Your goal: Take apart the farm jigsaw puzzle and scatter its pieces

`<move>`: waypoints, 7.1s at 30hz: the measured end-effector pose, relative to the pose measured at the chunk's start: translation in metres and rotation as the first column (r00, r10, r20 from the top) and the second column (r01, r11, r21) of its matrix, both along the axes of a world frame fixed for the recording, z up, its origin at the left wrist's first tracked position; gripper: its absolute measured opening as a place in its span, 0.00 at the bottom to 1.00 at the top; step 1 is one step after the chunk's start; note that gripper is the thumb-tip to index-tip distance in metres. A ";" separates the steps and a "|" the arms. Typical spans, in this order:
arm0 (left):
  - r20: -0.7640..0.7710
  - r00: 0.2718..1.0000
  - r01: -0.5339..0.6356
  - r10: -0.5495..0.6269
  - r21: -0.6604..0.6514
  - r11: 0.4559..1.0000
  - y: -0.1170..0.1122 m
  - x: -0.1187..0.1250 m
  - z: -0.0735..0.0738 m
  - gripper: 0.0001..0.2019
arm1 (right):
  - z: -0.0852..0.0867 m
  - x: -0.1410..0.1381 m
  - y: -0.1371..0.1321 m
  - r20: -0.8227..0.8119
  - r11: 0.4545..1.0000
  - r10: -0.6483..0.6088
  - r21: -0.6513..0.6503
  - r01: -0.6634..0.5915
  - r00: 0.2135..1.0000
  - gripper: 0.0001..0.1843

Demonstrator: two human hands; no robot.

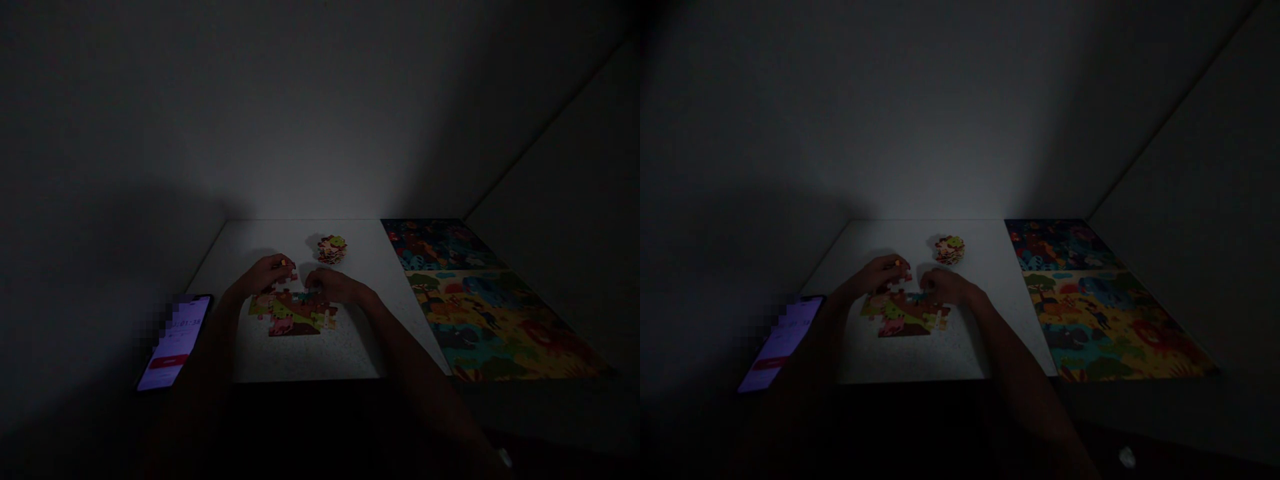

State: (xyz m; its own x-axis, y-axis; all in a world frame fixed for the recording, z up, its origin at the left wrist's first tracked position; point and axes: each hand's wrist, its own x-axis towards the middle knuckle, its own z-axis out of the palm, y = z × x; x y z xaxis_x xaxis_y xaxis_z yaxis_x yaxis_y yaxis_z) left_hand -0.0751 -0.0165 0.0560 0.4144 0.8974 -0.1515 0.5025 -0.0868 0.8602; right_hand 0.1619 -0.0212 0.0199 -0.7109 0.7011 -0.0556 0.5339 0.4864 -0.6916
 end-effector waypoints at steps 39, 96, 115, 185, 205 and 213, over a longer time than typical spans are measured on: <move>-0.207 0.978 0.098 0.019 0.537 0.838 0.097 0.117 -0.008 0.11 | 0.001 -0.001 0.006 -0.058 0.999 0.034 -0.022 -0.035 0.998 0.14; -0.325 0.824 -0.184 0.465 0.621 0.762 -0.003 -0.001 -0.047 0.15 | -0.015 0.021 -0.091 -0.412 0.868 -0.494 -0.188 0.459 0.766 0.15; -0.178 0.873 -0.358 0.454 0.400 0.844 -0.010 0.000 -0.033 0.13 | 0.023 0.023 0.040 -0.669 0.559 -0.733 -0.493 0.667 0.120 0.26; 0.429 0.786 -0.542 0.446 0.132 0.830 -0.001 0.021 -0.021 0.22 | -0.020 -0.063 0.002 -0.237 0.897 -0.365 0.170 0.409 0.900 0.17; 0.237 0.967 -0.155 0.096 0.243 0.958 0.049 0.096 0.025 0.11 | -0.021 -0.056 0.008 -0.357 0.902 -0.407 -0.016 0.430 0.841 0.12; 0.196 0.978 -0.115 0.070 0.232 0.966 0.074 0.121 0.022 0.09 | -0.021 -0.055 0.008 -0.391 0.901 -0.409 -0.029 0.433 0.825 0.13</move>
State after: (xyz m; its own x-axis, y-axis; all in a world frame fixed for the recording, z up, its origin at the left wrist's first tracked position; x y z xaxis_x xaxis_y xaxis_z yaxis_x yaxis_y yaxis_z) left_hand 0.0456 0.0576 0.0776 0.3279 0.9336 0.1445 0.3529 -0.2629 0.8979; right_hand 0.1068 -0.0134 -0.0011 -0.3031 0.9305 0.2059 0.3991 0.3201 -0.8592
